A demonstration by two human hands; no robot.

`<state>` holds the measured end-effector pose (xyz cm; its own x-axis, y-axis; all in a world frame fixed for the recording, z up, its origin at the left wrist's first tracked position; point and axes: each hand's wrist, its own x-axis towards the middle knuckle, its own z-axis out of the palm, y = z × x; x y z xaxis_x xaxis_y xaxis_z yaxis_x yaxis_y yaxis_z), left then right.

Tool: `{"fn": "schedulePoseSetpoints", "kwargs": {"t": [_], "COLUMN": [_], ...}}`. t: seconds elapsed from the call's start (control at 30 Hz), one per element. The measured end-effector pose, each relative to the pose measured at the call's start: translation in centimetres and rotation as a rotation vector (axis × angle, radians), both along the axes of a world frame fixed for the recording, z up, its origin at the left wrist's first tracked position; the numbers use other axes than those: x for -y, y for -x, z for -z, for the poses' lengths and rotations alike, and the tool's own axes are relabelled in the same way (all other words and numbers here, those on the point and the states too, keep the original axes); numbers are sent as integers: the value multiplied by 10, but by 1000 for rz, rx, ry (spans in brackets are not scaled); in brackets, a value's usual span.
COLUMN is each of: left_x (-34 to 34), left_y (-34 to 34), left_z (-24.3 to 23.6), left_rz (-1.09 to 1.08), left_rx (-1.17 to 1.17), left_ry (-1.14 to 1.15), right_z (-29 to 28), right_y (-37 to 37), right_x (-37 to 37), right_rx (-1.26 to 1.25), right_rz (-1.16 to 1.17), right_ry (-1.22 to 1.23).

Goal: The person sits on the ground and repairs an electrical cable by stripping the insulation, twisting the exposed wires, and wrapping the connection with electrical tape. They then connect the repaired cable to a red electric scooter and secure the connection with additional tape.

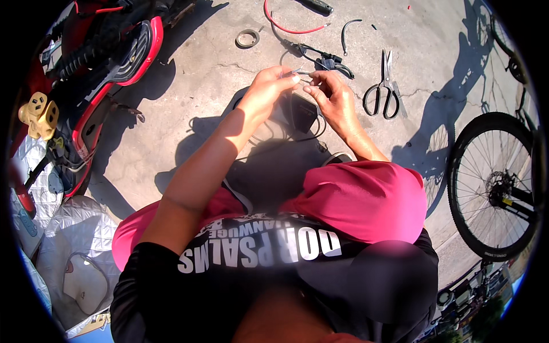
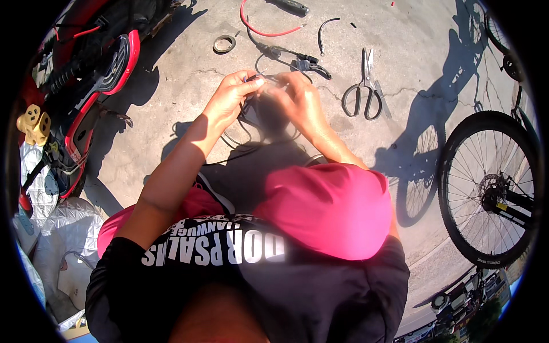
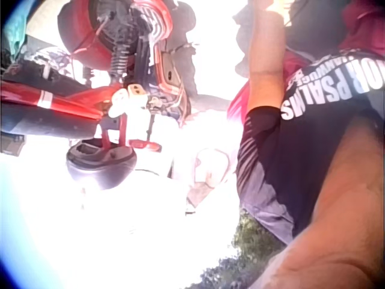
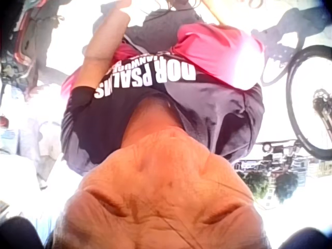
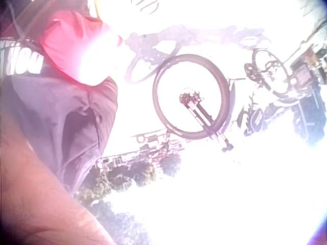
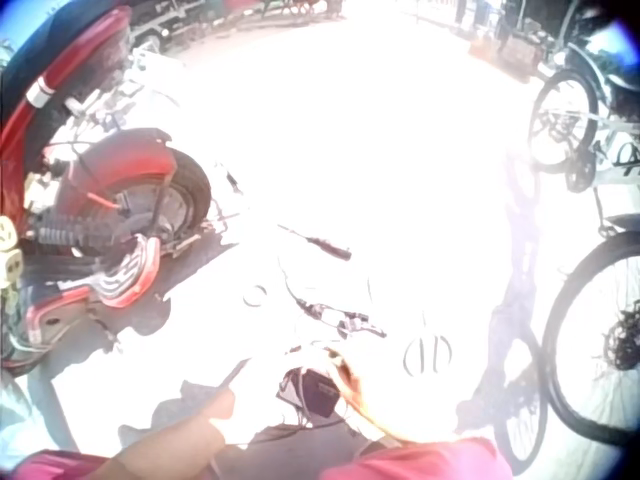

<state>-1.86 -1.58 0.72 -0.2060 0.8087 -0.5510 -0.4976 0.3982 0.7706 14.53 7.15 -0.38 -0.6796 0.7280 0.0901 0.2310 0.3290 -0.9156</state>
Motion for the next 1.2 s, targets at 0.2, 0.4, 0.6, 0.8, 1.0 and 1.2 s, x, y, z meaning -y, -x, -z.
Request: {"fn": "schedulePoseSetpoints", "kwargs": {"t": [0.2,0.4,0.6,0.8,1.0,1.2], "left_x": [2,0,4,5,14,23], "left_y": [0,-3,1,-1,3,14], "left_z": [-2,-5,-11,-7,-2,22], "left_rz": [45,-20,-28,-52,-63,-298], "left_rx": [-98,-99,170,204,313,250], "left_ry": [17,-29,14,54,3,-76], "right_z": [10,1,1,-1,9,24], "right_y": [2,3,3,6,17,55], "right_x": [-5,-7,-12,-6,-5,10], "right_rx": [-17,-418,-313,-329,-241,15], "right_rz": [-99,-193,-200,-210,-160,-104], "right_ry": [-300,1482,1546,1545,1338,499]}}
